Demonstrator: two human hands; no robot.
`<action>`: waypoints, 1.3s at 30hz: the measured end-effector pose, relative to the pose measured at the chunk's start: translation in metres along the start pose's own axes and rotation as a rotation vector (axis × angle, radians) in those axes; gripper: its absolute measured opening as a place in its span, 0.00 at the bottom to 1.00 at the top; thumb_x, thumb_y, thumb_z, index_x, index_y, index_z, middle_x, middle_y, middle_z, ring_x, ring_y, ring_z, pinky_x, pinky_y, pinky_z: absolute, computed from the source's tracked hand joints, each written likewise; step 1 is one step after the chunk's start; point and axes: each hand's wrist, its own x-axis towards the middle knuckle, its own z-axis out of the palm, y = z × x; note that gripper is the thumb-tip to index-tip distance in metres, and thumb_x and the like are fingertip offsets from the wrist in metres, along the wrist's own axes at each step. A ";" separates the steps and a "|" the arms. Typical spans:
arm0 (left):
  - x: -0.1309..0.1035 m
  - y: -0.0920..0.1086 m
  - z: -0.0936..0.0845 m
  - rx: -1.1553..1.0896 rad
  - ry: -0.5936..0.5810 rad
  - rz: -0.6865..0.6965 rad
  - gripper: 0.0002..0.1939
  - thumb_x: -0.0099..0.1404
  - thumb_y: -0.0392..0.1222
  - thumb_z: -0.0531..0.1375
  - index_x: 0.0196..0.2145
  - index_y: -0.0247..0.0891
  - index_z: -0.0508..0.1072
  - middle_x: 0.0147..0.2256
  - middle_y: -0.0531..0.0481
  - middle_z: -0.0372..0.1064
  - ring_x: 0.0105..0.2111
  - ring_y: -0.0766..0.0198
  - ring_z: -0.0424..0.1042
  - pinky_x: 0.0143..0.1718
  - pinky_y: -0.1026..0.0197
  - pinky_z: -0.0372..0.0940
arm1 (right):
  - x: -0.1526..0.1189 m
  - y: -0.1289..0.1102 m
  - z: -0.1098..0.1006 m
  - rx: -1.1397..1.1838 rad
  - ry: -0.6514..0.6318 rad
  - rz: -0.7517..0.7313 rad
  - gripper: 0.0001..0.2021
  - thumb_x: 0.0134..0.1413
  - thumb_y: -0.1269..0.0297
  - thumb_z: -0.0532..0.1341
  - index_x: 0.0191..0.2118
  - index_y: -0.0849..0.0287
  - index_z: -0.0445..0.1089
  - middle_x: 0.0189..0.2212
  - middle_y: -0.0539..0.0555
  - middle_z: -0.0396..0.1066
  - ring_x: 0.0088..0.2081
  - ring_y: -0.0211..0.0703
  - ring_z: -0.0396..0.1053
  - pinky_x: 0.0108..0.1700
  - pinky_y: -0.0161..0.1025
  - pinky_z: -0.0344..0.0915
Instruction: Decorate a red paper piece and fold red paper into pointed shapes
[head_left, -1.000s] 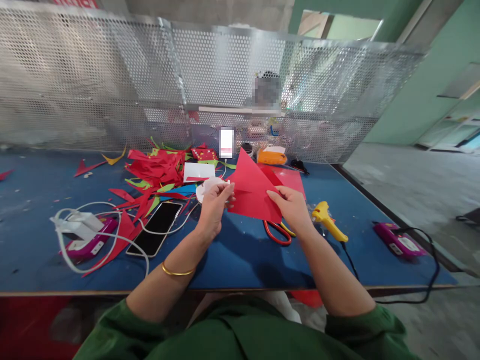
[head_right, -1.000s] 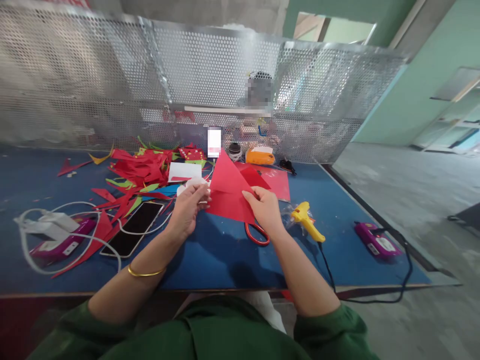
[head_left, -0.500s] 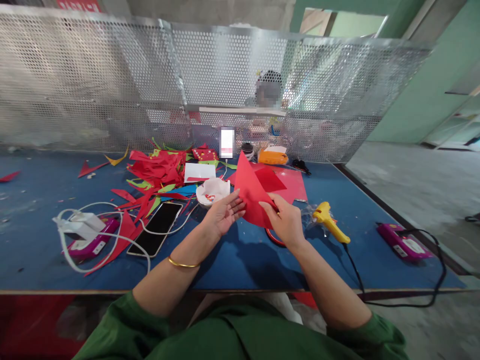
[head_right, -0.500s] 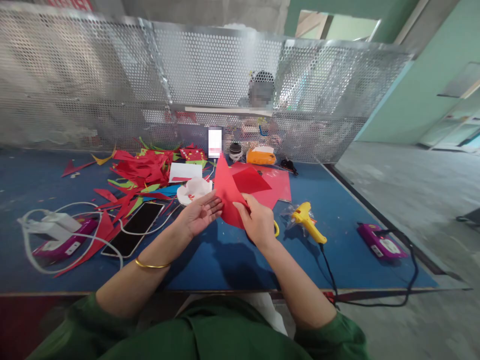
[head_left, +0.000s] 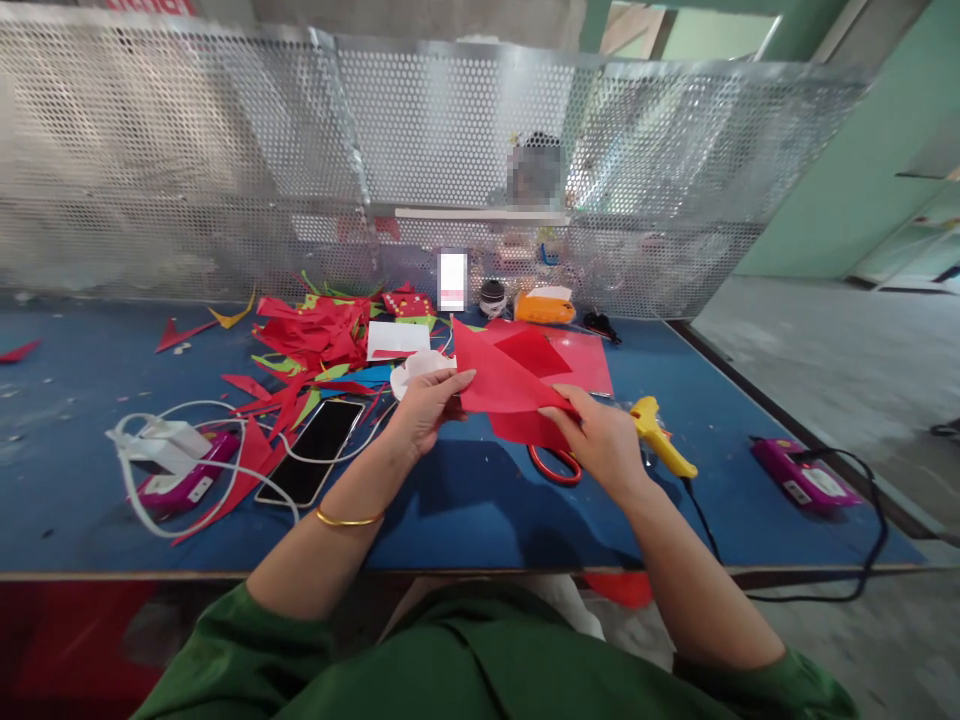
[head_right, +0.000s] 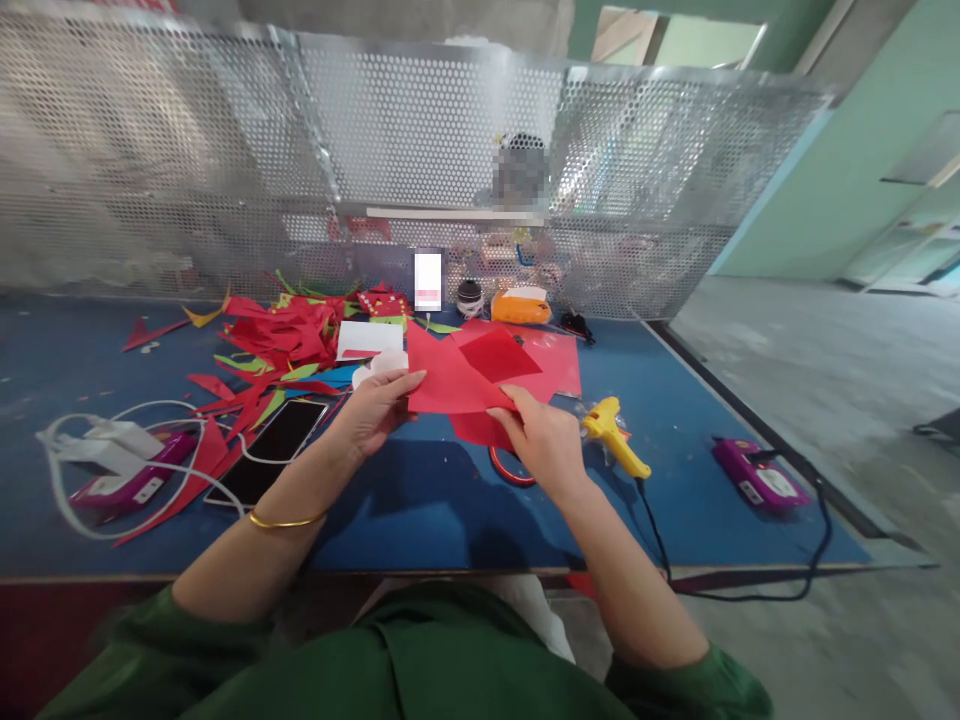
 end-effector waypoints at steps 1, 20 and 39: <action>0.000 0.000 -0.001 0.012 0.007 0.014 0.11 0.49 0.40 0.73 0.27 0.32 0.78 0.20 0.51 0.73 0.16 0.69 0.67 0.15 0.67 0.60 | 0.000 0.001 -0.001 0.011 -0.004 0.001 0.21 0.64 0.50 0.58 0.54 0.57 0.73 0.44 0.58 0.81 0.36 0.52 0.80 0.35 0.41 0.70; -0.006 0.001 0.003 -0.015 -0.063 0.176 0.15 0.56 0.51 0.71 0.27 0.35 0.79 0.26 0.46 0.76 0.25 0.65 0.74 0.28 0.65 0.68 | -0.002 -0.002 -0.008 0.251 0.029 0.054 0.16 0.60 0.60 0.56 0.45 0.55 0.80 0.41 0.56 0.81 0.41 0.50 0.79 0.44 0.44 0.71; -0.007 -0.015 0.006 -0.080 0.048 0.103 0.16 0.47 0.45 0.75 0.31 0.36 0.77 0.27 0.48 0.77 0.29 0.59 0.76 0.28 0.63 0.69 | -0.008 -0.011 0.004 1.066 -0.115 0.728 0.15 0.40 0.49 0.71 0.28 0.56 0.80 0.22 0.53 0.78 0.25 0.46 0.75 0.28 0.41 0.71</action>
